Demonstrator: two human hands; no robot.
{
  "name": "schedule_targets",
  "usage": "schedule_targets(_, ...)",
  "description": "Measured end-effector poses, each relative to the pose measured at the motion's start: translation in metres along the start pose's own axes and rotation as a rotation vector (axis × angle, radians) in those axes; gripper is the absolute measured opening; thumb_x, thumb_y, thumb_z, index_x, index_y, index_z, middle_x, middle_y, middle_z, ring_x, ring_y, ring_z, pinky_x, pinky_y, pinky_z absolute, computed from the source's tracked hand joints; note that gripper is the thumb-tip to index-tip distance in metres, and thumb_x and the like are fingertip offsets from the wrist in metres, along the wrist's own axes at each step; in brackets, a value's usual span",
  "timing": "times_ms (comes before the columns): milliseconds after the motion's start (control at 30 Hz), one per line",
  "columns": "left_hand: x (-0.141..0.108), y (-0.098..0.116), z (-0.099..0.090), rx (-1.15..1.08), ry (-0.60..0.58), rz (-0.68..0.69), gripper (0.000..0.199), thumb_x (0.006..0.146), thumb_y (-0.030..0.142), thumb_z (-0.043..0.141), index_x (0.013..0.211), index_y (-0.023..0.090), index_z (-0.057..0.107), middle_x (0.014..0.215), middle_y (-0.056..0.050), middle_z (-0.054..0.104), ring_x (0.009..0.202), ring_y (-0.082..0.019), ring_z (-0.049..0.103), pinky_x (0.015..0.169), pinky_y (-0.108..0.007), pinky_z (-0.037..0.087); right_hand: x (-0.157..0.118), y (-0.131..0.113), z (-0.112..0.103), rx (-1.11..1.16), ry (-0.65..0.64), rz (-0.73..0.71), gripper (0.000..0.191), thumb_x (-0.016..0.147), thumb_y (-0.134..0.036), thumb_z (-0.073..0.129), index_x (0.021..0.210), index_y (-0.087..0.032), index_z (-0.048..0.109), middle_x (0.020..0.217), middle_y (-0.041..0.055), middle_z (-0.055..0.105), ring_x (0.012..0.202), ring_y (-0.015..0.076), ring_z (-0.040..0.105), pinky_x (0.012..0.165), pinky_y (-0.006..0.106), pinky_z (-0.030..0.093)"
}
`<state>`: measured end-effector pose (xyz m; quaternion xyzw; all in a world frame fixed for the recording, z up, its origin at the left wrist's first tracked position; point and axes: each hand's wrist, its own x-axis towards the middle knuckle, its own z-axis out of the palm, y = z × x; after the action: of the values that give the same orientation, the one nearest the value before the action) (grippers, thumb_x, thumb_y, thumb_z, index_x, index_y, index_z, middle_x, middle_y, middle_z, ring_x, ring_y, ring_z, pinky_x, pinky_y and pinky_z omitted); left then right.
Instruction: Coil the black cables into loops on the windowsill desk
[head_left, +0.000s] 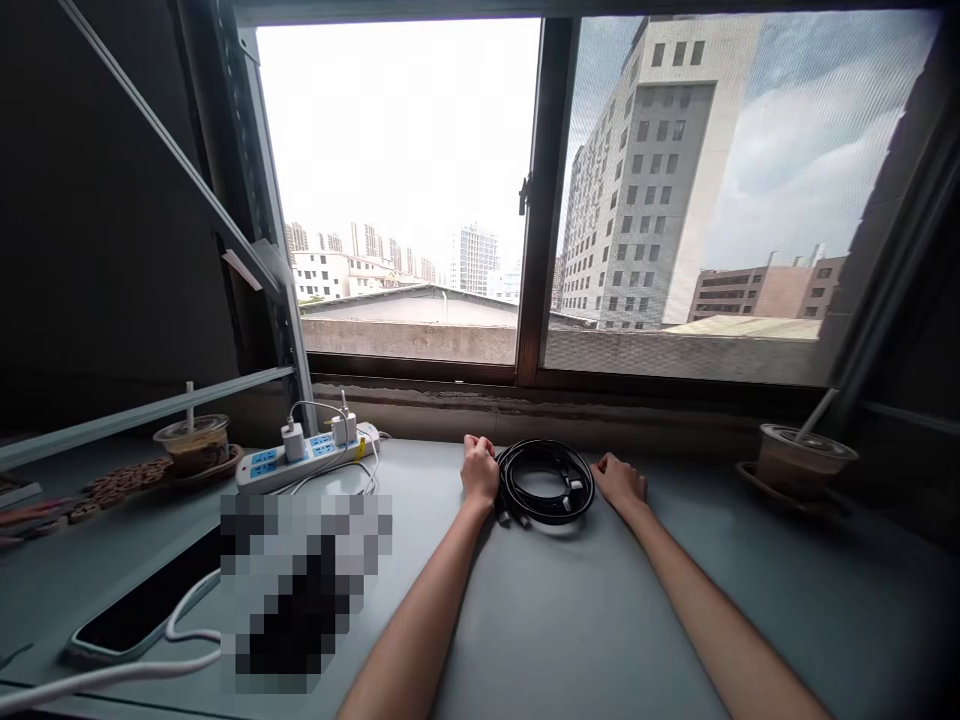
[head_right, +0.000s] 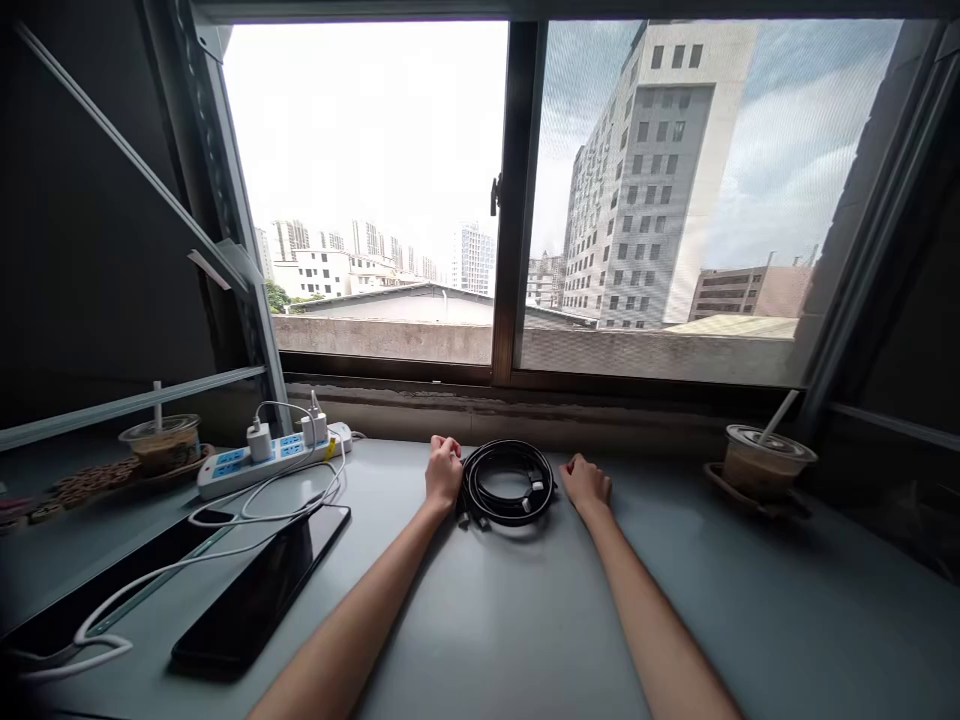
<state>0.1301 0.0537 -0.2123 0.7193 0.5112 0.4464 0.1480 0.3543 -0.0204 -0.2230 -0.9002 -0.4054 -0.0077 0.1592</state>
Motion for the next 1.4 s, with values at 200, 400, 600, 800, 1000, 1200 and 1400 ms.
schedule_targets(200, 0.000, 0.000, 0.000, -0.019, 0.008, -0.003, 0.024, 0.078, 0.002, 0.036, 0.072, 0.019, 0.052, 0.091, -0.004, 0.047, 0.071, -0.012, 0.051, 0.057, -0.023, 0.036, 0.000, -0.001, -0.002, -0.008, -0.028, -0.010, 0.033, 0.089, -0.042, 0.043, 0.097, -0.014, 0.058, 0.090, 0.0049, 0.061, 0.083, 0.0152, 0.058, 0.078, 0.036, 0.045)
schedule_targets(400, 0.000, 0.000, -0.003, -0.038, 0.023, -0.036, 0.025, 0.078, 0.002, 0.036, 0.071, 0.019, 0.053, 0.092, -0.004, 0.048, 0.073, -0.012, 0.052, 0.060, -0.023, 0.038, 0.001, 0.000, -0.003, -0.015, -0.045, -0.018, 0.034, 0.089, -0.043, 0.043, 0.098, -0.015, 0.059, 0.091, 0.0052, 0.062, 0.085, 0.0157, 0.058, 0.080, 0.037, 0.045)
schedule_targets(600, 0.004, -0.005, -0.010, -0.027, 0.067, -0.185, 0.020, 0.084, 0.008, 0.039, 0.077, 0.016, 0.057, 0.096, -0.004, 0.052, 0.074, -0.011, 0.053, 0.064, -0.025, 0.043, 0.002, 0.000, -0.001, -0.011, -0.044, -0.019, 0.033, 0.089, -0.043, 0.043, 0.098, -0.015, 0.059, 0.092, 0.0053, 0.062, 0.086, 0.0159, 0.058, 0.081, 0.037, 0.045)
schedule_targets(800, 0.008, -0.012, -0.013, 0.005, 0.060, -0.333, 0.022, 0.087, 0.031, 0.050, 0.102, 0.017, 0.057, 0.104, -0.007, 0.058, 0.086, -0.015, 0.057, 0.073, -0.032, 0.050, 0.005, 0.001, 0.002, 0.002, -0.045, -0.041, 0.033, 0.089, -0.042, 0.044, 0.098, -0.014, 0.058, 0.094, 0.0057, 0.061, 0.089, 0.0166, 0.057, 0.083, 0.039, 0.044)
schedule_targets(1000, 0.002, -0.004, -0.016, -0.034, 0.052, -0.317, 0.025, 0.086, 0.033, 0.050, 0.101, 0.014, 0.058, 0.102, -0.006, 0.059, 0.086, -0.016, 0.058, 0.074, -0.034, 0.049, 0.004, 0.002, 0.002, 0.004, -0.028, -0.059, 0.033, 0.089, -0.043, 0.043, 0.096, -0.015, 0.059, 0.091, 0.0049, 0.062, 0.086, 0.0159, 0.058, 0.081, 0.037, 0.044)
schedule_targets(1200, -0.002, 0.002, -0.015, -0.040, 0.040, -0.220, 0.027, 0.087, 0.017, 0.037, 0.068, 0.016, 0.056, 0.096, -0.004, 0.059, 0.072, -0.011, 0.054, 0.064, -0.024, 0.039, 0.003, 0.002, 0.005, 0.016, -0.016, -0.065, 0.031, 0.088, -0.040, 0.041, 0.091, -0.016, 0.060, 0.088, 0.0060, 0.064, 0.084, 0.0180, 0.060, 0.076, 0.035, 0.042)
schedule_targets(1400, 0.003, -0.006, -0.010, -0.021, -0.030, -0.213, 0.029, 0.082, 0.014, 0.037, 0.060, 0.017, 0.055, 0.068, -0.001, 0.060, 0.065, -0.013, 0.053, 0.057, -0.024, 0.034, 0.004, 0.001, 0.007, 0.030, -0.003, -0.072, 0.029, 0.087, -0.034, 0.037, 0.087, -0.018, 0.062, 0.090, 0.0105, 0.066, 0.089, 0.0251, 0.061, 0.070, 0.032, 0.040)
